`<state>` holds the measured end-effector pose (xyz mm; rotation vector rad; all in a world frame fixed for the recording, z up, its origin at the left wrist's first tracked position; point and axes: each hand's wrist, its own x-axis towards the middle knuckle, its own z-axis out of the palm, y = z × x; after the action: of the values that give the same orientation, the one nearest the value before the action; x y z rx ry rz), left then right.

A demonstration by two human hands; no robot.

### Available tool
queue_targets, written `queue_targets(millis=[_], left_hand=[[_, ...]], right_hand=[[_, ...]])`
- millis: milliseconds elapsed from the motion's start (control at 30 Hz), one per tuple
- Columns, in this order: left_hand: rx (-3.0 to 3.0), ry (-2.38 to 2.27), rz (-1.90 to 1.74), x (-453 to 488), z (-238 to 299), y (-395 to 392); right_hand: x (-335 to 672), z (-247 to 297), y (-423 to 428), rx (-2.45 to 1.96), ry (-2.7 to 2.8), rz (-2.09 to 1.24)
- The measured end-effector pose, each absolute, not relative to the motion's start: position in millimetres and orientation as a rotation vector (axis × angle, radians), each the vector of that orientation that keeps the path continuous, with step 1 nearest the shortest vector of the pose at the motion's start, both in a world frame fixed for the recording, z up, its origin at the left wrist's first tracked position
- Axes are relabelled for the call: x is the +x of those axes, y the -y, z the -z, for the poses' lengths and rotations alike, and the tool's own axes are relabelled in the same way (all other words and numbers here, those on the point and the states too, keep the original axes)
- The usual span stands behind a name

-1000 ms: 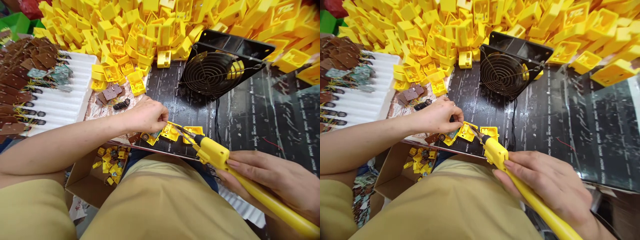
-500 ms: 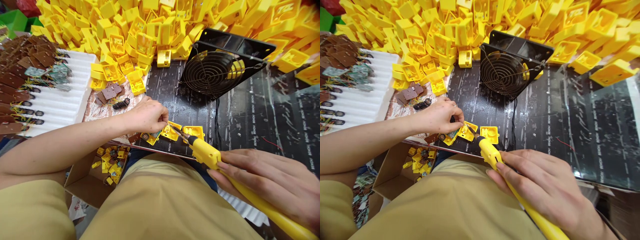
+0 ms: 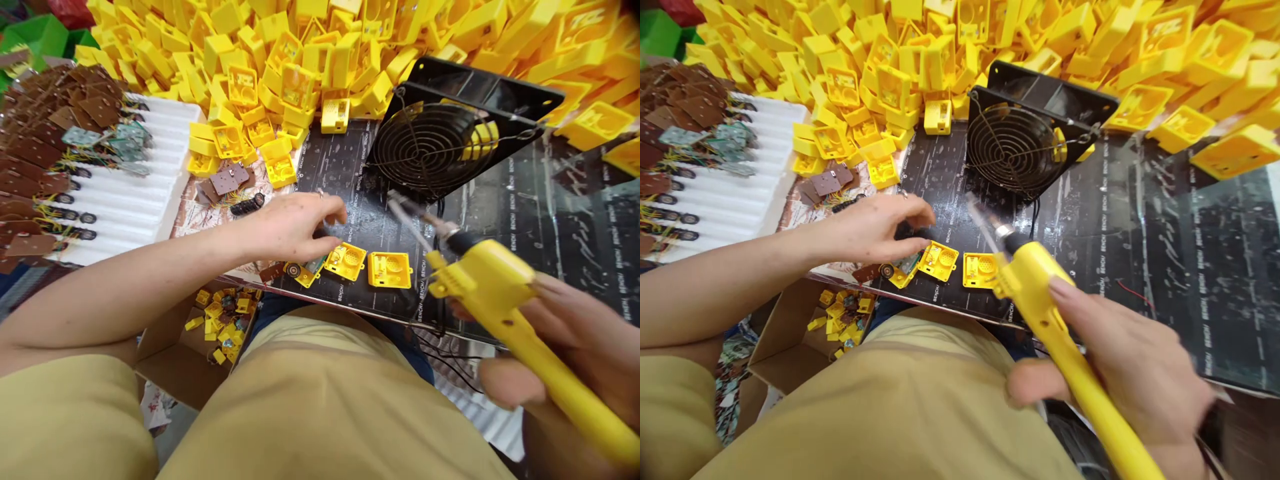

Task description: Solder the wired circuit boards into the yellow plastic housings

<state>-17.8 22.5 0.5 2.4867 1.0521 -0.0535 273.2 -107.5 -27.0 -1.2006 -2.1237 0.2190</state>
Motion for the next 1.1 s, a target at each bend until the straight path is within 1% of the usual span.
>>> queue_targets(millis=[67, 133, 233, 333, 433, 467, 500, 600, 700, 767, 833, 900, 933, 1033, 1100], left_hand=[[2.583, -0.906, -0.046, -23.7, 4.8, -9.9], [2.733, -0.738, -0.07, -28.8, 16.9, 6.8], [2.908, -0.743, -0.027, -42.7, 27.5, 28.4], [2.842, -0.746, 0.128, -71.5, 3.1, 36.8], [2.538, -0.613, 0.435, -101.4, -36.8, 27.8], [2.493, -0.646, 0.468, -107.0, -44.4, 19.7], [2.525, -0.767, 0.444, -109.2, -46.7, 9.1], [2.774, -1.478, 0.184, -96.4, -24.3, -31.0], [2.915, -1.689, 0.158, -68.3, 11.9, -55.6], [2.975, -1.636, 0.148, -50.3, 26.4, -48.7], [3.006, -1.463, 0.1, -35.2, 32.3, -24.4], [3.041, -1.187, -0.031, -23.2, 34.2, 6.4], [3.043, -1.122, -0.131, -19.0, 34.5, 20.0], [2.958, -1.056, -0.426, -20.7, 30.8, 38.2], [2.879, -1.123, -0.507, -38.8, 23.0, 27.7]], right_hand=[[264.8, 25.5, 100.4, -1.141, 2.223, -0.214], [257.0, 28.3, 90.8, -1.098, 2.299, -0.128], [251.2, 40.7, 73.7, -0.968, 2.379, 0.02], [248.5, 53.7, 59.7, -0.895, 2.435, 0.04], [241.7, 58.8, 55.1, -0.877, 2.431, 0.049], [237.8, 59.0, 55.3, -0.88, 2.419, 0.064], [233.2, 58.8, 55.9, -0.886, 2.404, 0.084], [217.4, 59.3, 57.6, -0.905, 2.374, 0.134], [206.2, 63.6, 57.3, -0.923, 2.357, 0.141], [204.3, 66.7, 56.8, -0.928, 2.349, 0.122], [206.1, 68.6, 56.3, -0.927, 2.334, 0.102], [209.9, 69.5, 55.2, -0.928, 2.327, 0.078], [212.0, 69.9, 54.4, -0.925, 2.331, 0.061], [217.1, 71.9, 52.1, -0.907, 2.35, 0.014], [218.7, 72.6, 51.8, -0.902, 2.349, 0.0]])
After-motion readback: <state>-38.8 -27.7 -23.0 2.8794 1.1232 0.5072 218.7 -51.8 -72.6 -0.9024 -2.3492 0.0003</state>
